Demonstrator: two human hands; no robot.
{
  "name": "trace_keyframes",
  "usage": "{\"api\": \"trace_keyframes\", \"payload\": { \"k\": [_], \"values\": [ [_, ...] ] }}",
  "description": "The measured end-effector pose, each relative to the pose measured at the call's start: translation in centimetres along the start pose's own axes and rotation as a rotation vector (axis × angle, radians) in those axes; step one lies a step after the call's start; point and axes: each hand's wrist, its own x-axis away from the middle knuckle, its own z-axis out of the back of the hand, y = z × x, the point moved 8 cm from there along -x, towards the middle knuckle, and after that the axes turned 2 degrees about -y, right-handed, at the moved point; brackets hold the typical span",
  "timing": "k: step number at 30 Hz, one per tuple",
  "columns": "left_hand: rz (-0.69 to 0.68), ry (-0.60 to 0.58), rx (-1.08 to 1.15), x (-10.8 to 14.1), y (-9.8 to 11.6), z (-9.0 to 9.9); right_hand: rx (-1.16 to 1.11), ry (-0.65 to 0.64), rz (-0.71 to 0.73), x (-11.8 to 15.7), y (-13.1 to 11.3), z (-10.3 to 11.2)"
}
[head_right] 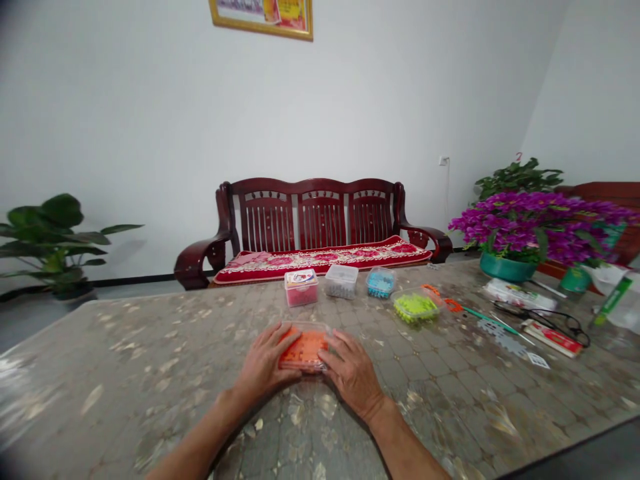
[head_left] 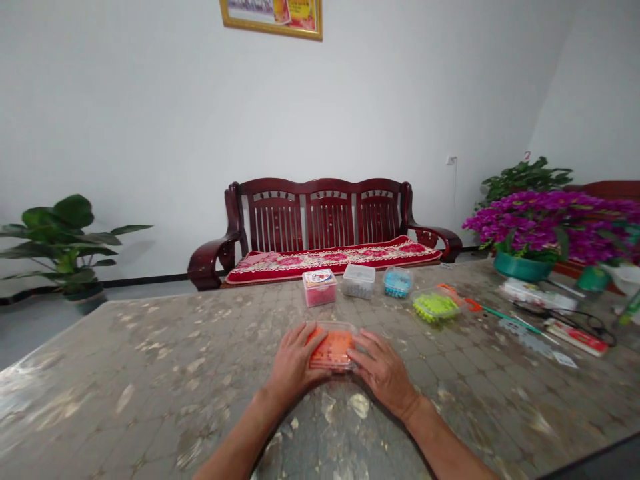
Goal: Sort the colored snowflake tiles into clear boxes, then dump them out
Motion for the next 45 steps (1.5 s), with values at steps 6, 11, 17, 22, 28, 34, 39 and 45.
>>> {"api": "trace_keyframes", "payload": {
  "k": [6, 11, 17, 22, 28, 34, 39, 45],
  "values": [
    [-0.076, 0.202, -0.019, 0.6, 1.1, 1.0, 0.036, 0.030, 0.181, -0.1, -1.3, -0.4],
    [-0.106, 0.220, -0.062, 0.2, 1.4, 1.3, 0.012, 0.054, 0.213, -0.4, -1.7, -0.1],
    [-0.077, 0.208, -0.039, 0.0, 1.3, 1.5, -0.028, 0.080, 0.224, -1.2, -1.8, 0.2],
    [-0.045, 0.150, -0.005, -0.3, 1.2, 1.6, -0.061, 0.072, 0.201, -1.4, -1.7, 0.2],
    [-0.022, 0.064, 0.053, -0.6, 1.6, 1.4, -0.063, 0.024, -0.030, -2.3, -0.2, -0.3],
    [0.072, 0.096, 0.112, -0.6, 0.8, 1.2, -0.155, -0.030, -0.020, -2.2, 0.9, -1.3],
    [0.104, 0.084, 0.208, -0.6, 0.4, 1.0, -0.331, -0.077, -0.274, -2.5, 3.7, -3.8],
    [0.248, 0.242, 0.434, 0.0, -2.1, 0.8, -0.572, -0.167, -0.466, -3.0, 5.6, -6.6]
  ]
}}
